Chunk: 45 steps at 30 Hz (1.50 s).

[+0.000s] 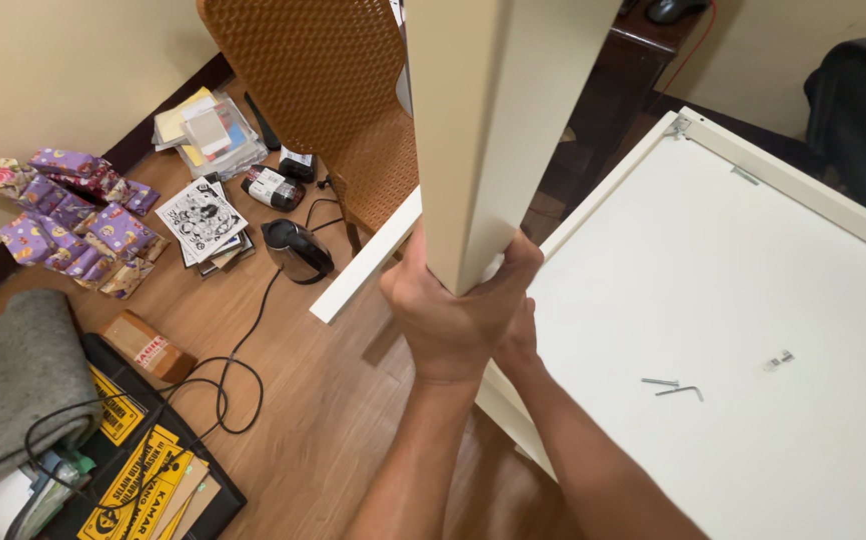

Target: The person assembles a small white table, holding a leg against the tabletop panel and driving screws into the corner brackets by hand, then using an L-shaped hex key to tighten the screws. A wrench rests on the panel and the person works on one leg at a time.

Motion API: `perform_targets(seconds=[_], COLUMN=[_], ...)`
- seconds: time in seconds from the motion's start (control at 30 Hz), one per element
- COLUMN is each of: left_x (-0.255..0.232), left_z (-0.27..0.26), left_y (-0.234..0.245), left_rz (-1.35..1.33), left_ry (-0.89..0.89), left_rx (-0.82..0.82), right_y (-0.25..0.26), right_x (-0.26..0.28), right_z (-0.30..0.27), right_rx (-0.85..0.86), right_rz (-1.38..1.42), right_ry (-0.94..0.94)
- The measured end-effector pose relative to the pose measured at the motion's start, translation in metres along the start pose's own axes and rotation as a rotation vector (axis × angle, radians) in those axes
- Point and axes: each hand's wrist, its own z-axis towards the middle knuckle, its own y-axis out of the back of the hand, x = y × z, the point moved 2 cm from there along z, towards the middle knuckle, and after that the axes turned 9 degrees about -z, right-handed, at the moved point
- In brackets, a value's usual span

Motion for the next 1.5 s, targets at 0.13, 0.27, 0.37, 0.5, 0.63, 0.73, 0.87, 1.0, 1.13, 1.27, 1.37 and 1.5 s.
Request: perform_targets(seconds=[0.13, 0.27, 0.37, 0.5, 0.63, 0.73, 0.87, 1.0, 1.13, 1.27, 1.37, 1.5], left_x=[0.000, -0.002, -0.004, -0.007, -0.006, -0.007, -0.007, -0.008, -0.008, -0.008, -0.007, -0.004], left_z=[0.000, -0.002, 0.000, -0.001, -0.003, -0.002, -0.005, -0.005, -0.006, -0.005, -0.007, -0.009], left_y=[0.000, -0.002, -0.002, -0.005, -0.006, -0.005, -0.004, -0.004, -0.005, -0.005, -0.004, -0.002], left_rz=[0.024, 0.045, 0.039, 0.046, 0.075, 0.022, 0.059, 0.092, 0.101, 0.103, 0.069, 0.024], left_ry=[-0.037, 0.042, 0.026, 0.021, 0.069, 0.047, 0.039, 0.017, 0.007, 0.034, 0.043, 0.073], left_rx=[0.009, -0.026, -0.026, -0.043, -0.048, -0.044, -0.058, -0.063, -0.078, -0.054, -0.036, -0.021], right_y=[0.002, -0.010, -0.010, -0.014, -0.029, -0.022, 0.013, 0.040, 0.047, 0.042, 0.037, 0.036], right_x=[-0.009, -0.015, -0.017, -0.019, -0.041, -0.056, -0.079, -0.069, -0.050, -0.039, -0.032, -0.017], right_z=[-0.031, -0.081, -0.120, -0.150, -0.161, -0.154, -0.142, -0.102, -0.042, -0.004, 0.012, 0.026], right_rx=[-0.043, -0.142, -0.246, -0.360, -0.137, -0.425, -0.480, -0.277, -0.154, -0.075, 0.032, 0.220], right_rz=[-0.261, -0.310, -0.216, -0.115, -0.025, 0.288, 0.288, -0.117, -0.221, -0.262, -0.288, -0.352], right_ry=[0.002, -0.074, -0.001, 0.028, -0.653, -0.543, -0.547, -0.460, -0.267, -0.259, -0.272, -0.287])
